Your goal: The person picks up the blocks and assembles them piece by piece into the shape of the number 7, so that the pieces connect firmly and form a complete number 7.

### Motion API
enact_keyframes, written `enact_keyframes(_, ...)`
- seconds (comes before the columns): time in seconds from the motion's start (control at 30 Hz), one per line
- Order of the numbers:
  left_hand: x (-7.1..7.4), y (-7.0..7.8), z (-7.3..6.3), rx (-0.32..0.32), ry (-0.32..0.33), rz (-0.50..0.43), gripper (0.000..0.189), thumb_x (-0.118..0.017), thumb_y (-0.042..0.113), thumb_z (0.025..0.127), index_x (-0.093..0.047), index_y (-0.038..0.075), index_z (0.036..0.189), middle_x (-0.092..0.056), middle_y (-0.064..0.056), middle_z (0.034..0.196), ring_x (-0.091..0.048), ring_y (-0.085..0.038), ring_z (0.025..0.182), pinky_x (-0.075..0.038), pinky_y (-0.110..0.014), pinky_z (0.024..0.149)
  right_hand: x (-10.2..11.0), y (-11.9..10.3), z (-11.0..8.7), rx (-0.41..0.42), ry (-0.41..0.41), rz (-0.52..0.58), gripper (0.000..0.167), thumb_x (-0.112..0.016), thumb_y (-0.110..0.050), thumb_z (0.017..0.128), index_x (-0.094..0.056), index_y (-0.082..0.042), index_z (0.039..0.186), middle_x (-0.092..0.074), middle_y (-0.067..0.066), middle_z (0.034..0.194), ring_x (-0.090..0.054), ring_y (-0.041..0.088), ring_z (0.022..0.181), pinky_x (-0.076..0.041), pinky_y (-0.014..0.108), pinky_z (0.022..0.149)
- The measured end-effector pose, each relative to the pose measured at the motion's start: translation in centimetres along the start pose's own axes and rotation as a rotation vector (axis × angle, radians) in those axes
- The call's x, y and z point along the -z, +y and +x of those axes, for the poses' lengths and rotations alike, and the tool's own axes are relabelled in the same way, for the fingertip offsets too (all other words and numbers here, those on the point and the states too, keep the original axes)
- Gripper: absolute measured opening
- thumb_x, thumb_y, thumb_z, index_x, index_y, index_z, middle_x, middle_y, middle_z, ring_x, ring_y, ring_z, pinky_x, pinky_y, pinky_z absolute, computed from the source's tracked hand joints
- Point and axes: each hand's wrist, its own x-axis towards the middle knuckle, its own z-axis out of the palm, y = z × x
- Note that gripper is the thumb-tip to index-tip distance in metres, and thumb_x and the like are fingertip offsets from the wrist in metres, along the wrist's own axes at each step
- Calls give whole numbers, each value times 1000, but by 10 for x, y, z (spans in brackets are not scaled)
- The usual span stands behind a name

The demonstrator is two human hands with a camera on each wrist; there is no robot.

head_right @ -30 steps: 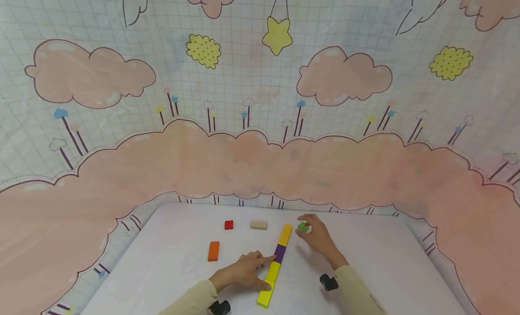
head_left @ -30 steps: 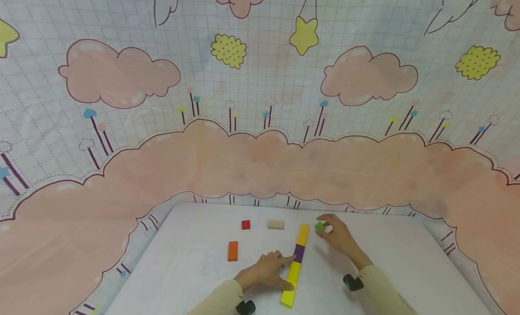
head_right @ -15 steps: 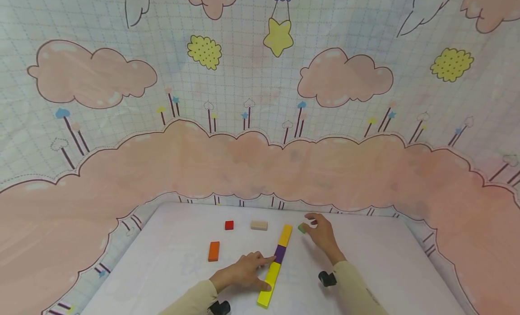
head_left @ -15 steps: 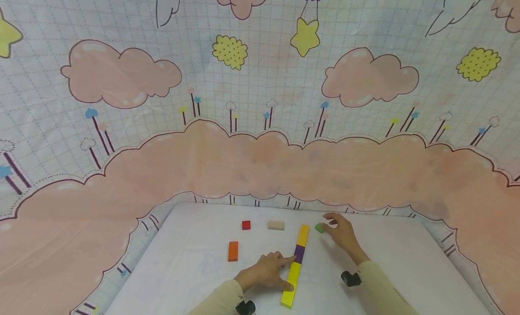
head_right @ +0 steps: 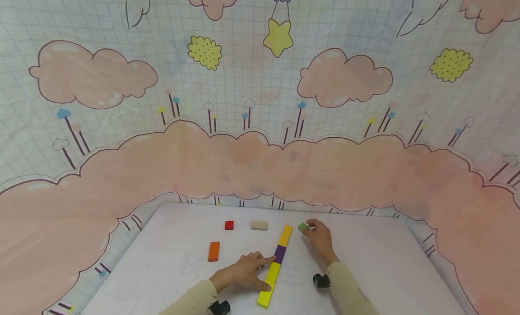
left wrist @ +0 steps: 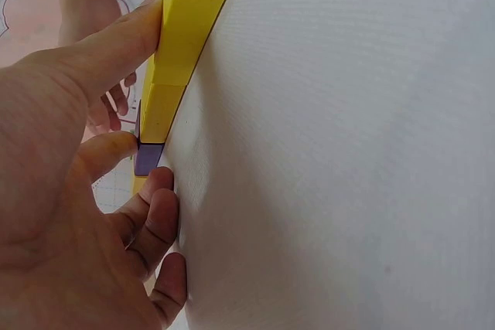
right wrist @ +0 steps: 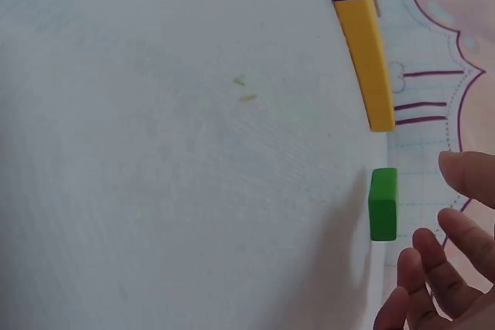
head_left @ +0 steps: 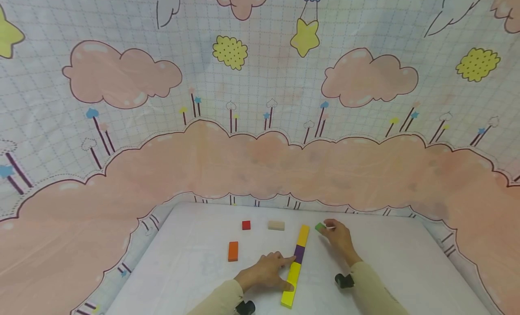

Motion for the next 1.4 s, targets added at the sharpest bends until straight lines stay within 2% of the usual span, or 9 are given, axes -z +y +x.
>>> enact_keyframes(0.13,0,1,-1,6,2,3,74,-80,51,76,-45,50,141,-56,4,114,-48,-15,97,-49,-39,91,-3,1,0,-40,-15,25,42,-66,-22,92,-59,-2,128,-58,21,128,-55,31,106,-50,39,85)
enact_keyframes(0.33,2,2,-2,5,2,4,75,-80,51,76,-45,49,142,-57,3,115,-48,-15,97,-49,-41,93,-5,4,4,-42,-8,6,44,-65,-22,92,-58,1,129,-59,24,128,-57,36,108,-50,48,93)
enact_keyframes(0.7,0,-1,0,11,-5,-14,74,-80,49,76,-45,50,141,-56,3,116,-47,-16,96,-50,-39,90,-7,4,12,-108,-23,-4,44,-68,-22,90,-59,1,127,-59,25,127,-56,38,114,-47,51,99)
enact_keyframes(0.87,-3,-4,2,6,-8,-13,73,-80,49,77,-45,52,141,-56,5,116,-47,-16,96,-50,-39,89,-8,5,10,-112,-32,-21,43,-67,-22,90,-59,2,125,-59,26,128,-55,40,116,-43,54,102)
enact_keyframes(1.07,-2,-3,0,5,-20,-9,73,-79,49,77,-45,51,141,-56,4,116,-48,-15,97,-49,-40,91,-11,9,10,-111,-37,-37,42,-64,-22,90,-60,0,126,-61,24,125,-56,39,113,-43,56,99)
enact_keyframes(1.4,-2,-3,3,-10,-7,3,75,-79,52,76,-44,49,142,-56,4,113,-46,-13,96,-47,-37,91,-7,8,11,-99,-38,-36,42,-60,-18,90,-59,-1,129,-62,21,121,-57,34,109,-48,50,94)
